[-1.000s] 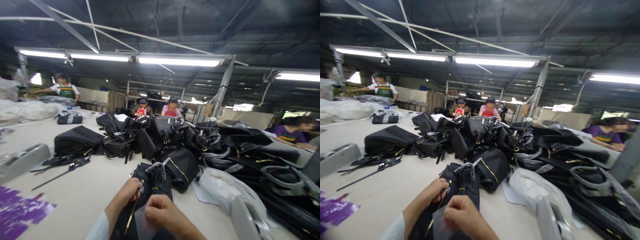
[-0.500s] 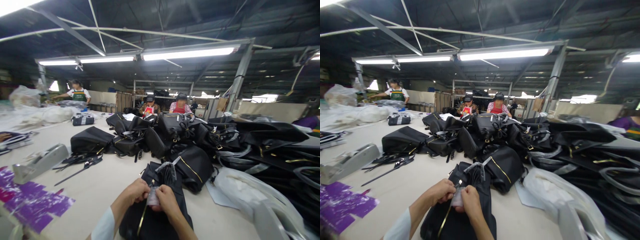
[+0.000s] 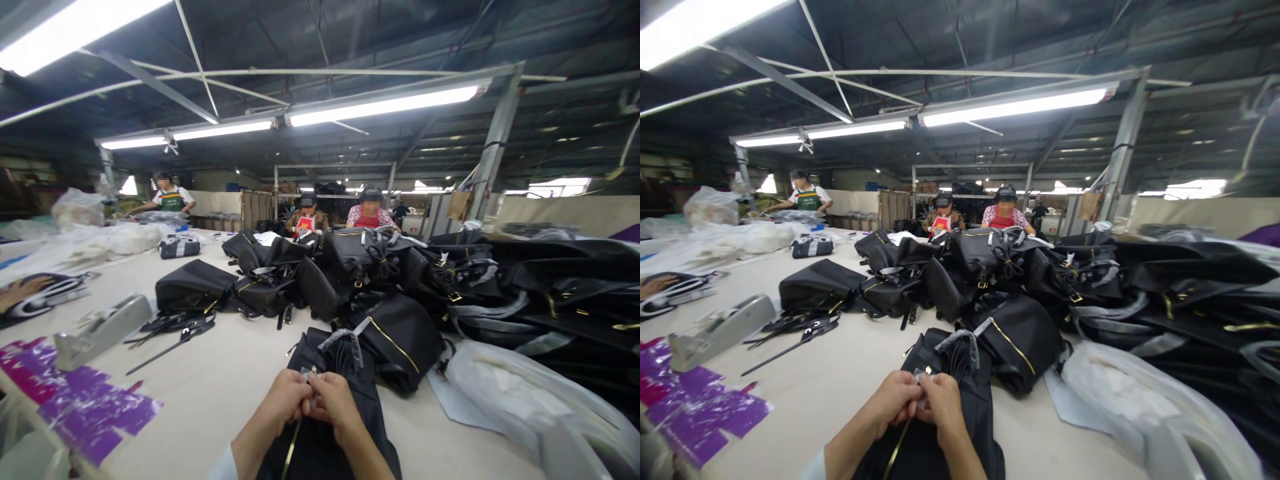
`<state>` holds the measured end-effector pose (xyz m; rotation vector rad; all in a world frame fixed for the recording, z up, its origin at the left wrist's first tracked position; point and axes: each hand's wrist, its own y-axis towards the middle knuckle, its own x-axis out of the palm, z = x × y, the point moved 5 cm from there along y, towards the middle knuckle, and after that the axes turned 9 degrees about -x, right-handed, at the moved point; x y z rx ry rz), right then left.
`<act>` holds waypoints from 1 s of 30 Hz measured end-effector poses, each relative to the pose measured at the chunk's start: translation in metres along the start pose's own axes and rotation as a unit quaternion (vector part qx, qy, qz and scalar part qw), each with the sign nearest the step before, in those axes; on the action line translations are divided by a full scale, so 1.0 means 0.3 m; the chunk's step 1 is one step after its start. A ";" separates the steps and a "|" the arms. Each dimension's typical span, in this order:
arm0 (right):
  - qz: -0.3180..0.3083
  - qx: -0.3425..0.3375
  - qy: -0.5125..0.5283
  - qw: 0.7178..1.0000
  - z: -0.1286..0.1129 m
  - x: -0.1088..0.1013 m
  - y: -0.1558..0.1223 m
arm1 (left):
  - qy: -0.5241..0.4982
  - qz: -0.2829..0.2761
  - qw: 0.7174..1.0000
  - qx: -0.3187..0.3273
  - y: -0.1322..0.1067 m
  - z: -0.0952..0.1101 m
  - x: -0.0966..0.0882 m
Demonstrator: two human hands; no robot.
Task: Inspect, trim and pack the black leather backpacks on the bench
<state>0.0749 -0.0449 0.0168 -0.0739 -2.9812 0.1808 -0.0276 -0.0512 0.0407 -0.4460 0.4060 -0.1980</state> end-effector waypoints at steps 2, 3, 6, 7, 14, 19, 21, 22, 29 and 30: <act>0.004 0.004 -0.003 1.000 -0.005 -0.002 0.005 | 0.006 0.000 1.000 0.009 -0.017 -0.002 0.000; 0.005 0.008 -0.003 1.000 -0.009 -0.004 0.006 | 0.012 0.000 1.000 0.013 -0.032 -0.006 -0.011; 0.002 0.026 0.001 1.000 -0.025 -0.013 -0.001 | 0.046 0.028 0.998 0.027 -0.101 -0.036 -0.117; -0.002 0.031 0.004 1.000 -0.031 -0.016 -0.006 | 0.062 0.053 0.996 0.033 -0.131 -0.053 -0.180; -0.050 0.045 0.023 0.997 -0.039 -0.035 -0.031 | 0.162 0.247 0.955 0.013 -0.344 -0.219 -0.627; -0.087 0.048 0.032 0.995 -0.009 -0.048 -0.011 | 0.191 0.254 0.948 -0.025 -0.404 -0.295 -0.680; -0.091 0.048 0.035 0.994 0.001 -0.053 -0.006 | 0.186 0.277 0.942 -0.031 -0.406 -0.287 -0.680; -0.092 0.048 0.036 0.994 0.004 -0.054 -0.005 | 0.179 0.287 0.941 -0.027 -0.403 -0.275 -0.676; -0.078 0.039 0.044 0.995 -0.007 -0.055 -0.019 | 0.049 0.154 0.983 0.084 -0.327 -0.100 -0.461; -0.077 0.041 0.045 0.995 -0.012 -0.053 -0.023 | -0.023 0.092 0.992 0.088 -0.310 -0.081 -0.410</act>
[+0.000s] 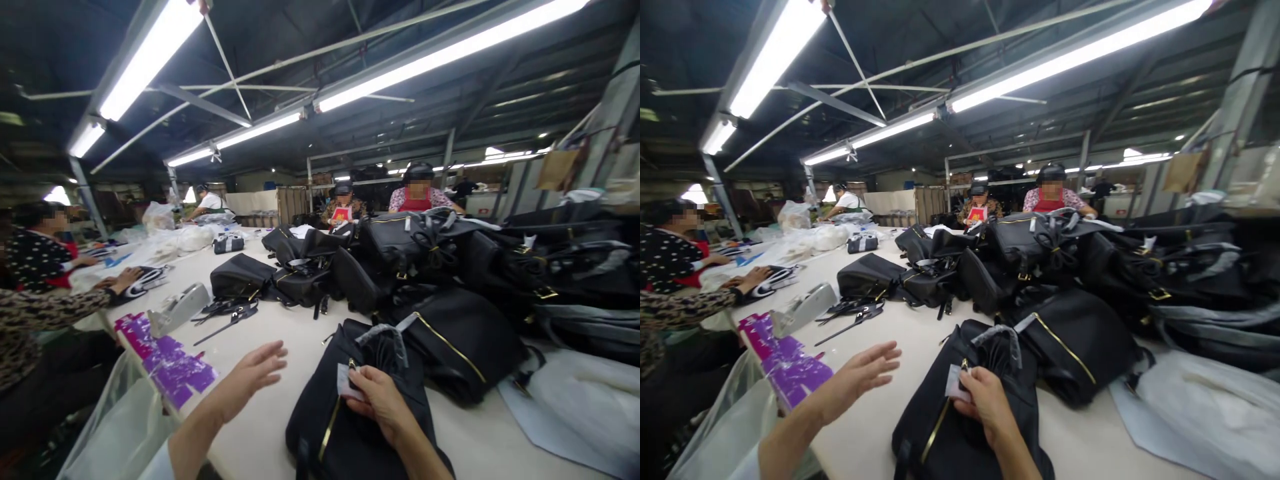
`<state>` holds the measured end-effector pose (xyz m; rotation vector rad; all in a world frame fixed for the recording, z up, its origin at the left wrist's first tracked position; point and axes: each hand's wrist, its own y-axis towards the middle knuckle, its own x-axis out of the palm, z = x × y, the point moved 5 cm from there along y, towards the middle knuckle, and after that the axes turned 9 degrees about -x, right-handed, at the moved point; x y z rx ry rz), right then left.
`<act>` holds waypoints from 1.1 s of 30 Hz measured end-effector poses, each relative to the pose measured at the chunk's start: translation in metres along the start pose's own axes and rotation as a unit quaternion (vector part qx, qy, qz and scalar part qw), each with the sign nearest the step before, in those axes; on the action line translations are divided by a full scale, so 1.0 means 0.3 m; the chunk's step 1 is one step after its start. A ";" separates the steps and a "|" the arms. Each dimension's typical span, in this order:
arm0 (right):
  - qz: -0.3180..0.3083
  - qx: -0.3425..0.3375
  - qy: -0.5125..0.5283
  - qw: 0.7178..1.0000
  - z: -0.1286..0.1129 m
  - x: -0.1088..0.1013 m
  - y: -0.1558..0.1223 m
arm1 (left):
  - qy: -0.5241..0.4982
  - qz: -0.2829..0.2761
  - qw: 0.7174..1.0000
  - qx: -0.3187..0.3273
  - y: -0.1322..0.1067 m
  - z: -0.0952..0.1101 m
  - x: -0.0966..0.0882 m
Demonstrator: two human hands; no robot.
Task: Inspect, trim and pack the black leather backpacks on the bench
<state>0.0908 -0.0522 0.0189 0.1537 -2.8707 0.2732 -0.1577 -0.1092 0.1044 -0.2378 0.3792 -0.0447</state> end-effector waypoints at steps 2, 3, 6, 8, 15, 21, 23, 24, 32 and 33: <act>-0.001 0.007 0.003 1.000 -0.009 0.006 -0.008 | -0.185 -0.114 0.976 -0.022 0.020 0.022 0.103; -0.002 0.009 0.005 1.000 -0.013 0.008 -0.011 | -0.267 -0.155 0.951 -0.034 0.031 0.031 0.144; -0.006 0.010 0.012 1.000 -0.024 0.009 -0.015 | -0.364 -0.190 0.910 -0.055 0.069 0.043 0.217; -0.010 0.012 0.016 1.000 -0.025 0.006 -0.015 | -0.342 -0.177 0.921 -0.054 0.092 0.045 0.241; -0.037 0.016 0.038 0.998 -0.016 -0.009 -0.008 | -0.151 -0.069 0.983 -0.077 0.151 0.017 0.310; -0.029 -0.015 0.031 0.999 0.012 -0.001 0.007 | -0.031 -0.030 0.993 -0.107 0.209 0.024 0.395; -0.024 -0.030 0.022 0.999 0.019 0.003 0.012 | 0.000 -0.010 0.996 -0.093 0.227 0.039 0.423; -0.021 -0.037 0.018 0.999 0.020 0.004 0.013 | 0.012 0.004 0.996 -0.084 0.234 0.045 0.434; -0.013 -0.031 0.007 0.999 0.015 0.007 0.011 | 0.046 0.072 0.995 -0.060 0.280 0.025 0.446; -0.010 -0.029 0.004 1.000 0.019 0.007 0.013 | 0.046 0.075 0.994 -0.066 0.286 0.018 0.445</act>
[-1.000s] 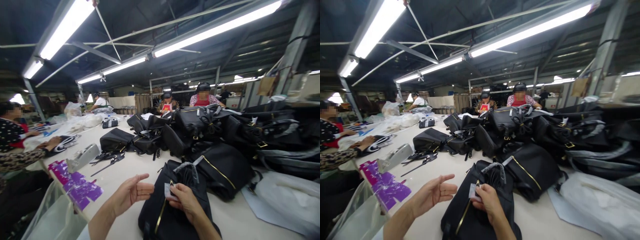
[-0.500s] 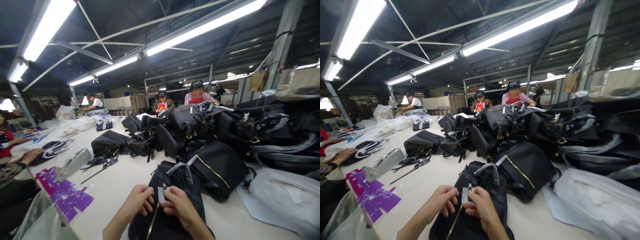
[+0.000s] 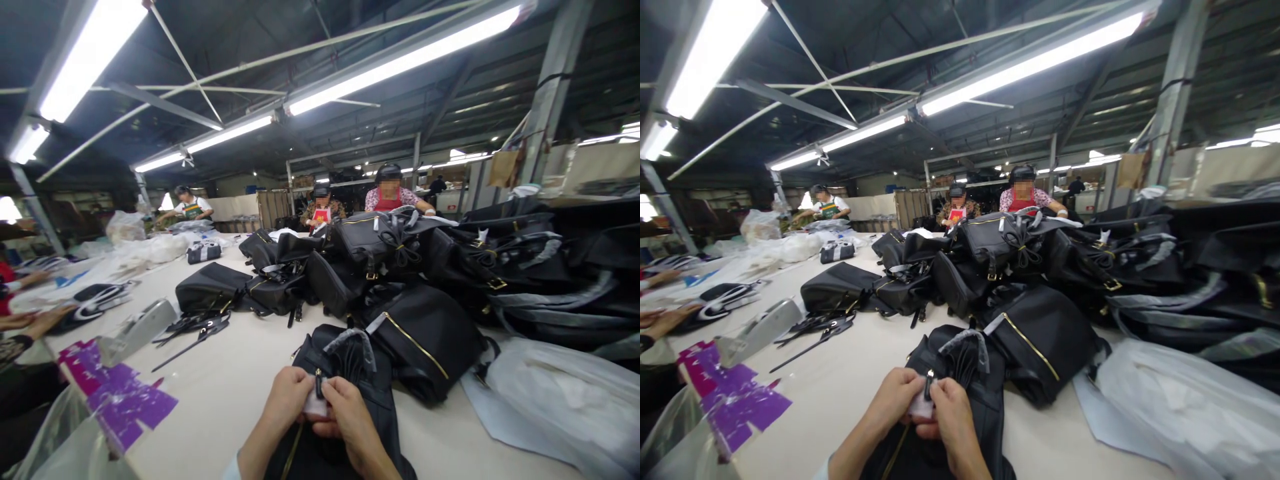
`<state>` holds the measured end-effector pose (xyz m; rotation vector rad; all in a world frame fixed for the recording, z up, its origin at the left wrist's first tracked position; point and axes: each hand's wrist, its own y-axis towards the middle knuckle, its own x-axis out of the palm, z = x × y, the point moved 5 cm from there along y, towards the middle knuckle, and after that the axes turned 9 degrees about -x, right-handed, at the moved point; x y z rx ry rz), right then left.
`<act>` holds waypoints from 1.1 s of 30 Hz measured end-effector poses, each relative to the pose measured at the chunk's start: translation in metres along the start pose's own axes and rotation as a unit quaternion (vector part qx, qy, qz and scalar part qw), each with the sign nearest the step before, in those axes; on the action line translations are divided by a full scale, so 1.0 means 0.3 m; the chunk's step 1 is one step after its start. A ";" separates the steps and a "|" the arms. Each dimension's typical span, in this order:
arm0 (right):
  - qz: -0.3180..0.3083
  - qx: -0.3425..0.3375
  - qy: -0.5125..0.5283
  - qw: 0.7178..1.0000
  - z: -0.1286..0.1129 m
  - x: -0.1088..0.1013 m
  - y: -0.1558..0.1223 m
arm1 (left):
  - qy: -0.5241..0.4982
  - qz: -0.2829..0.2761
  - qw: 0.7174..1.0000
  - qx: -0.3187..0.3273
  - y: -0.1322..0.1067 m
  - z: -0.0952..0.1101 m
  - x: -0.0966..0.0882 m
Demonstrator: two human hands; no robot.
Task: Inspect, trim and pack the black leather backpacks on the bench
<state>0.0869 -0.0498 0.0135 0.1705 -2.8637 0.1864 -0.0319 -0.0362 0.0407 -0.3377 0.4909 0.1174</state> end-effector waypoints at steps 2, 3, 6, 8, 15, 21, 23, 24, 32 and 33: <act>0.008 -0.001 -0.009 1.000 0.007 -0.002 0.004 | -0.005 0.003 1.000 -0.010 0.011 -0.010 0.002; 0.012 -0.005 -0.014 1.000 0.009 -0.003 0.005 | -0.010 0.005 1.000 -0.013 0.014 -0.013 0.004; 0.016 -0.022 -0.024 0.999 0.010 -0.007 0.006 | -0.035 0.008 0.999 -0.009 0.012 -0.015 0.010; 0.013 -0.034 -0.026 0.999 0.004 -0.009 0.003 | -0.054 0.005 0.998 -0.009 0.005 -0.014 0.013; 0.012 -0.028 -0.029 0.999 -0.005 -0.013 -0.004 | -0.115 -0.043 0.992 -0.028 -0.009 -0.022 0.013; 0.036 -0.021 -0.047 0.998 0.000 -0.019 -0.002 | -0.177 -0.071 0.978 -0.081 -0.019 -0.036 0.018; 0.049 -0.026 -0.055 0.997 0.004 -0.026 -0.002 | -0.186 -0.081 0.975 -0.089 -0.026 -0.035 0.017; 0.056 -0.029 -0.059 0.996 0.006 -0.030 -0.001 | -0.185 -0.087 0.975 -0.090 -0.029 -0.033 0.017; 0.077 -0.040 -0.059 0.994 0.034 -0.037 0.015 | -0.153 -0.081 0.981 -0.082 -0.035 -0.012 0.017; 0.078 -0.041 -0.056 0.995 0.034 -0.035 0.016 | -0.146 -0.077 0.983 -0.084 -0.032 -0.010 0.019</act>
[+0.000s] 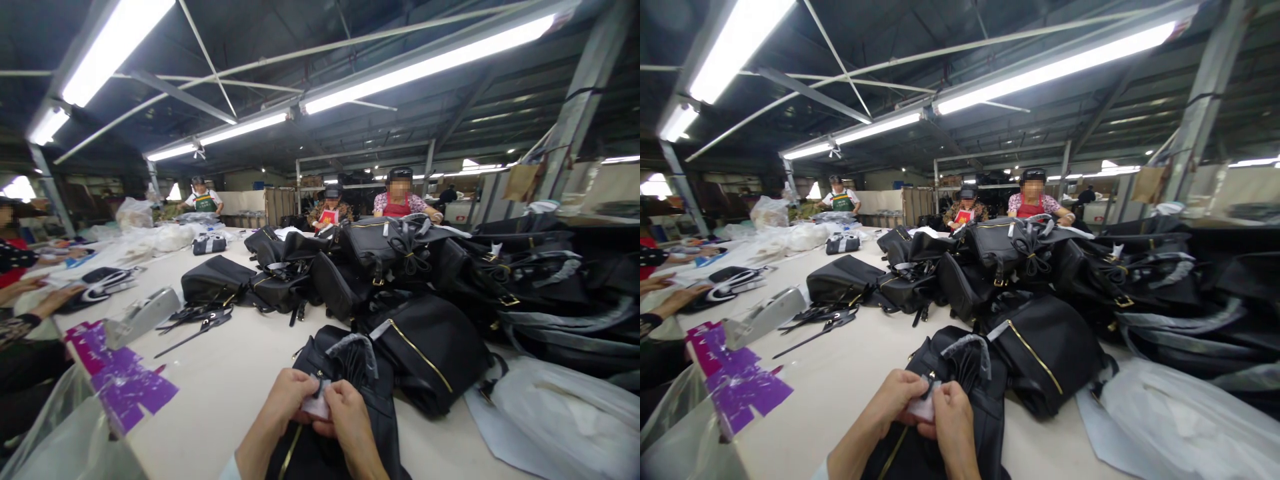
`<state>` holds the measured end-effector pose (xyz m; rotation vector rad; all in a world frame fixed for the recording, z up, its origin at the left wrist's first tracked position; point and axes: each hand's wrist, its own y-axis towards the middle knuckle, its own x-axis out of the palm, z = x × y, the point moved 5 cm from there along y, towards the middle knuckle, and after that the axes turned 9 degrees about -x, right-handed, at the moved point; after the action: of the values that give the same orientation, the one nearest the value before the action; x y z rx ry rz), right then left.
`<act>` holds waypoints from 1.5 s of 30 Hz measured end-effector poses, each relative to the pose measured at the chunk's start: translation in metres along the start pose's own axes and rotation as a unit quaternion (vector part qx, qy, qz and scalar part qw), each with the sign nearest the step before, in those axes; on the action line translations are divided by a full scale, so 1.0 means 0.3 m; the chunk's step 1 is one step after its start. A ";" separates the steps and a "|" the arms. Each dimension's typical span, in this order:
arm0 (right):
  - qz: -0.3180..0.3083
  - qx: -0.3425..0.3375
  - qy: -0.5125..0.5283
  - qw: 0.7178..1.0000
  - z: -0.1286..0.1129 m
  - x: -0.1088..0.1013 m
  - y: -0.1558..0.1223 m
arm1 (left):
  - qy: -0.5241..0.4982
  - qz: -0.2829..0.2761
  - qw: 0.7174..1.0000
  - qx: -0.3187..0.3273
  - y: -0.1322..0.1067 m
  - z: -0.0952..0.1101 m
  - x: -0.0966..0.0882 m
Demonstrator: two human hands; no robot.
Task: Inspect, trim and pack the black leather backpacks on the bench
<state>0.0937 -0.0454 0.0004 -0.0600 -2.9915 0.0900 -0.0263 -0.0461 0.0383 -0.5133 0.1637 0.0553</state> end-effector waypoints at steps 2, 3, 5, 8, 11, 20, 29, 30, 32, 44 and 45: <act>-0.006 0.000 0.008 1.000 -0.005 0.004 -0.001 | 0.016 0.007 1.000 -0.005 0.007 0.003 0.003; -0.014 0.002 0.015 1.000 -0.010 0.007 -0.003 | 0.023 0.010 1.000 -0.007 0.011 0.004 0.004; -0.036 0.012 0.034 0.999 -0.022 0.012 -0.012 | 0.037 0.017 0.999 -0.008 0.017 0.006 0.005; -0.066 0.027 0.067 0.995 -0.044 0.012 -0.029 | 0.055 0.028 0.998 -0.010 0.024 0.008 0.004; -0.080 0.041 0.112 0.990 -0.062 0.008 -0.039 | 0.061 0.031 0.998 -0.015 0.027 0.011 0.004; -0.078 0.023 0.131 0.988 -0.073 0.001 -0.036 | 0.048 0.017 0.998 -0.029 0.030 0.013 0.004; -0.061 0.015 0.065 0.996 -0.029 -0.005 -0.015 | -0.008 -0.004 1.000 -0.014 0.008 0.022 0.007; -0.063 0.010 0.056 0.996 -0.027 -0.005 -0.013 | -0.012 -0.001 1.000 -0.008 0.006 0.023 0.005; -0.071 -0.002 0.040 0.997 -0.024 -0.004 -0.010 | -0.016 0.004 1.000 0.006 0.003 0.024 0.002; -0.140 -0.167 -0.237 0.947 -0.179 -0.007 0.060 | -0.021 0.012 0.999 0.034 0.040 0.003 0.022; -0.150 -0.197 -0.258 0.934 -0.207 -0.003 0.075 | -0.022 0.014 0.999 0.039 0.045 0.000 0.023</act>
<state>0.1047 -0.0194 0.0602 0.4438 -3.4337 -0.6227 -0.0208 -0.0344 0.0305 -0.4311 0.1298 0.0864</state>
